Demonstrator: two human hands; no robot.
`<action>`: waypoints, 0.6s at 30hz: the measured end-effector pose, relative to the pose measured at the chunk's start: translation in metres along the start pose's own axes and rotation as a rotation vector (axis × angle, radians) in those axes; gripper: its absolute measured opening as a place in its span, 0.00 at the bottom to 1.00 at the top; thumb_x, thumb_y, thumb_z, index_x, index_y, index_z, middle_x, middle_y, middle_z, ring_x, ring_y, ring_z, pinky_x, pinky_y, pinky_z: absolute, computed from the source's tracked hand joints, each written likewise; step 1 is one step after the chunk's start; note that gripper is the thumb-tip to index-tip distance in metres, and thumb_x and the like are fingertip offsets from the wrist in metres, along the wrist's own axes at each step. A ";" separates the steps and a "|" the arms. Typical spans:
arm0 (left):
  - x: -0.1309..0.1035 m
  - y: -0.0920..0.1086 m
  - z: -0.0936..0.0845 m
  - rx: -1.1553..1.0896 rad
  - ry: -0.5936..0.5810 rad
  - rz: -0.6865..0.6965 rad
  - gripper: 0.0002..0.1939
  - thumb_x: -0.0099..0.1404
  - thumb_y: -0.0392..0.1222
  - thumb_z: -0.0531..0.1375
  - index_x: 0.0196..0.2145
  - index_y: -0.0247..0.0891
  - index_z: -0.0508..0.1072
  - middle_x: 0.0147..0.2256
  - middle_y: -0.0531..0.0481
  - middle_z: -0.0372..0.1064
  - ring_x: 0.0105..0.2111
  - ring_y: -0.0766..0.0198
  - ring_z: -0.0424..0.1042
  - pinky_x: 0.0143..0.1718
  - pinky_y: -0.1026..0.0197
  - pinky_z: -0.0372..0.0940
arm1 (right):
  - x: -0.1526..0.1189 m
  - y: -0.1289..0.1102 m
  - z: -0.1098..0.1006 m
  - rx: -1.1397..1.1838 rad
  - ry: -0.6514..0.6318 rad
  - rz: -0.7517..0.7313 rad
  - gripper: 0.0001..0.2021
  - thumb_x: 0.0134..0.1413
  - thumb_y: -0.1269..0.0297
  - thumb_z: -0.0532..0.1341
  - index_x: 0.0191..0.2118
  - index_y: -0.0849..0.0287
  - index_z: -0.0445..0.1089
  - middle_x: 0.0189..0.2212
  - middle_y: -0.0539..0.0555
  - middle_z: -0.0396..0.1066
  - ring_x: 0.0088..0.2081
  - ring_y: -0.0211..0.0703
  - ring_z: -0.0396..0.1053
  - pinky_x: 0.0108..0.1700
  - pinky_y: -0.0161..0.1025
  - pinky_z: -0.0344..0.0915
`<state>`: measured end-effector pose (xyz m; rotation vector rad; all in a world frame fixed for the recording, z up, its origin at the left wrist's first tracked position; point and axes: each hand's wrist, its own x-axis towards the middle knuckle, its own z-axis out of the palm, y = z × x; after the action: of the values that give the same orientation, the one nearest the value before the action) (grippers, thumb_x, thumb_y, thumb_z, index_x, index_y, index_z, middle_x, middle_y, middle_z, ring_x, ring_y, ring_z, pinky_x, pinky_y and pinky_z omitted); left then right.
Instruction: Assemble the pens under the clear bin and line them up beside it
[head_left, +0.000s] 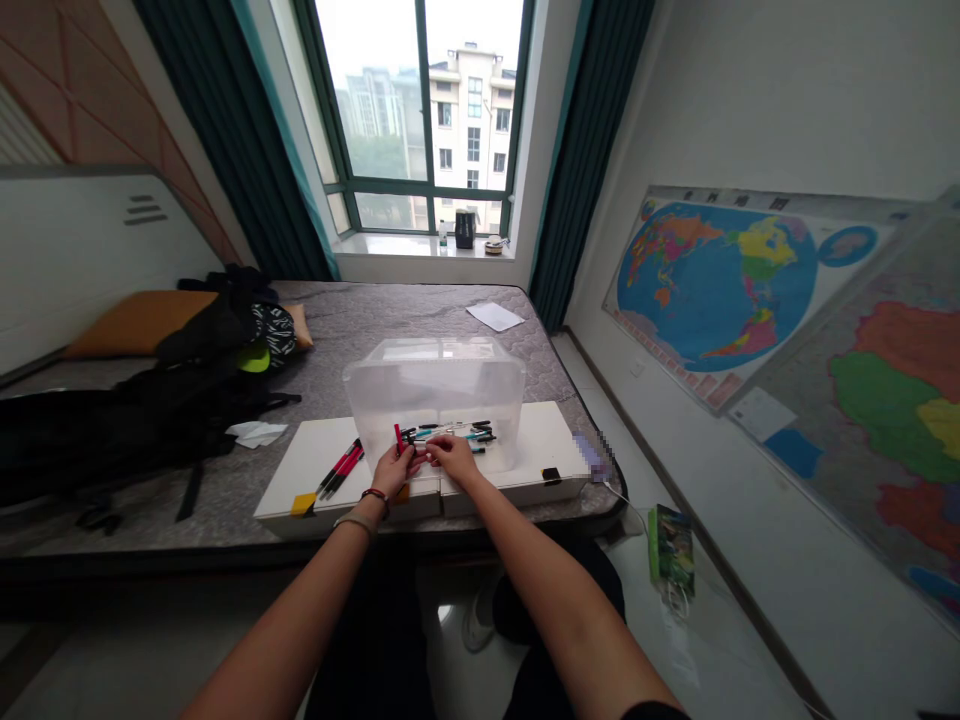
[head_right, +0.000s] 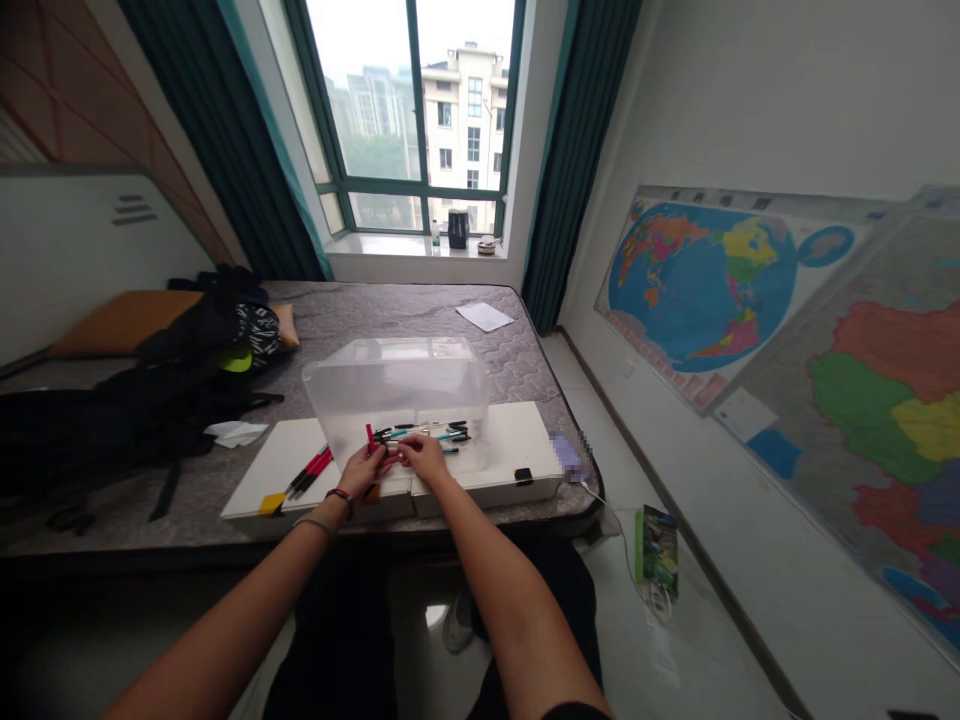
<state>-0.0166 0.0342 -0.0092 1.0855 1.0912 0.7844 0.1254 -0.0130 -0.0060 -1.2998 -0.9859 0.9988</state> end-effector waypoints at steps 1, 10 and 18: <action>0.000 0.002 0.000 -0.002 -0.001 -0.008 0.11 0.66 0.46 0.58 0.42 0.37 0.65 0.40 0.42 0.76 0.38 0.61 0.78 0.35 0.63 0.72 | -0.001 0.005 0.002 0.050 -0.005 -0.001 0.13 0.45 0.56 0.66 0.34 0.61 0.73 0.29 0.52 0.75 0.27 0.39 0.72 0.28 0.35 0.70; 0.007 0.011 0.021 -0.031 -0.053 0.071 0.17 0.65 0.52 0.57 0.44 0.38 0.60 0.44 0.38 0.74 0.37 0.61 0.77 0.38 0.55 0.72 | 0.004 0.011 -0.009 0.259 -0.018 0.067 0.13 0.38 0.61 0.70 0.31 0.62 0.73 0.26 0.50 0.74 0.25 0.38 0.72 0.29 0.36 0.70; 0.014 -0.003 0.021 -0.104 -0.076 0.108 0.20 0.60 0.51 0.64 0.43 0.37 0.64 0.44 0.42 0.73 0.38 0.62 0.76 0.42 0.56 0.72 | 0.004 0.011 -0.006 0.340 0.011 0.077 0.12 0.38 0.62 0.71 0.31 0.62 0.75 0.29 0.52 0.76 0.25 0.37 0.71 0.28 0.34 0.69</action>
<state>0.0073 0.0399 -0.0148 1.0843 0.9241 0.8689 0.1323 -0.0107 -0.0171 -1.0637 -0.7243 1.1608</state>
